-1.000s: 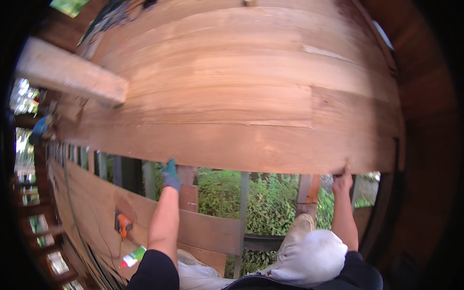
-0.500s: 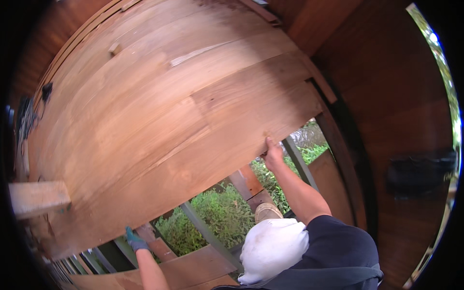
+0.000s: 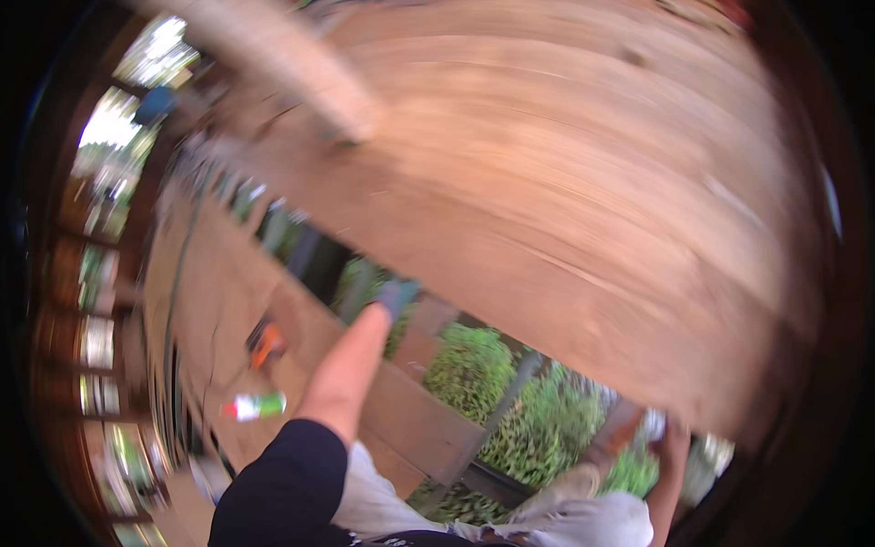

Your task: The person installs wooden floor planks on a raised wooden structure. They apply glue to the edges of planks, position them on the joists, and secure them using a nail gun. The process is repeated for multiple planks across the floor area.

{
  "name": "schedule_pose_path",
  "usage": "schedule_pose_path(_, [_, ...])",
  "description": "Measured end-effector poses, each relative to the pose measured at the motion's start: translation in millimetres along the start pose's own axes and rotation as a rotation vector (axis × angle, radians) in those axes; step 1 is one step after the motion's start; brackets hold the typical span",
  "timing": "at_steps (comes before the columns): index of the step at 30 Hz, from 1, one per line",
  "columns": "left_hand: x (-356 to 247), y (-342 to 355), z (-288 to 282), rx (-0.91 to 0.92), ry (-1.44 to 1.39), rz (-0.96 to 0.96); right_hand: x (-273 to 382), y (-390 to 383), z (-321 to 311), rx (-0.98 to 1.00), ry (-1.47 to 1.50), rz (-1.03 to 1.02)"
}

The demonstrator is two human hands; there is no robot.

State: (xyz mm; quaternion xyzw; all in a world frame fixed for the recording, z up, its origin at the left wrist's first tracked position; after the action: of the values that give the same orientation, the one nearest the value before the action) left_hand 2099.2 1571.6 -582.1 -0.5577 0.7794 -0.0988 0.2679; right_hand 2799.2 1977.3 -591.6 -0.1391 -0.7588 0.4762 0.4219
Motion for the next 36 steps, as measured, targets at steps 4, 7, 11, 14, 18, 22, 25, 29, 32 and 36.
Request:
schedule_pose_path(4, [-7,-3,-24,0.233,0.089,-0.043,101,-40,60,-0.139,-0.64,-0.278])
schedule_pose_path(7, [-5,-18,-59,0.348,0.206,-0.049,194,-63,189,-0.038,-1.015,-0.77])
schedule_pose_path(11, [45,-16,-121,0.311,0.235,-0.088,262,-85,373,0.318,-1.311,-1.103])
schedule_pose_path(14, [122,-11,-165,0.04,0.042,-0.229,294,-90,499,0.416,-1.565,-1.092])
schedule_pose_path(18, [233,11,-177,-0.127,-0.083,-0.389,305,-98,633,0.343,-1.677,-1.031])
schedule_pose_path(22, [330,48,-210,-0.325,-0.104,-0.391,264,-78,678,0.351,-1.747,-0.702])
schedule_pose_path(25, [378,52,-229,-0.546,-0.157,-0.572,259,-66,683,0.385,-1.783,-0.659])
schedule_pose_path(29, [373,50,-228,-0.638,0.025,-0.6,262,-64,688,0.414,-1.793,-0.582])
schedule_pose_path(32, [365,47,-235,-0.655,0.103,-0.61,265,-63,692,0.478,-1.916,-0.447])
schedule_pose_path(36, [362,48,-248,-0.591,0.031,-0.567,330,-10,695,0.458,-1.916,-0.246])
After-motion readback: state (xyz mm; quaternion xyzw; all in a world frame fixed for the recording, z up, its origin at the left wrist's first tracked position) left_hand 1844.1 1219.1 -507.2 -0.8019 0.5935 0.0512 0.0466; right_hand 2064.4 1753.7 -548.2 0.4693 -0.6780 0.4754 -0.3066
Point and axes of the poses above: each hand's wrist, its own y-axis towards the middle knuckle, its own z-axis out of the palm, x = y × z, the point moved 10 cm from there along y, towards the middle knuckle, and after that the axes turned 8 degrees about x, right-handed, at the moved point
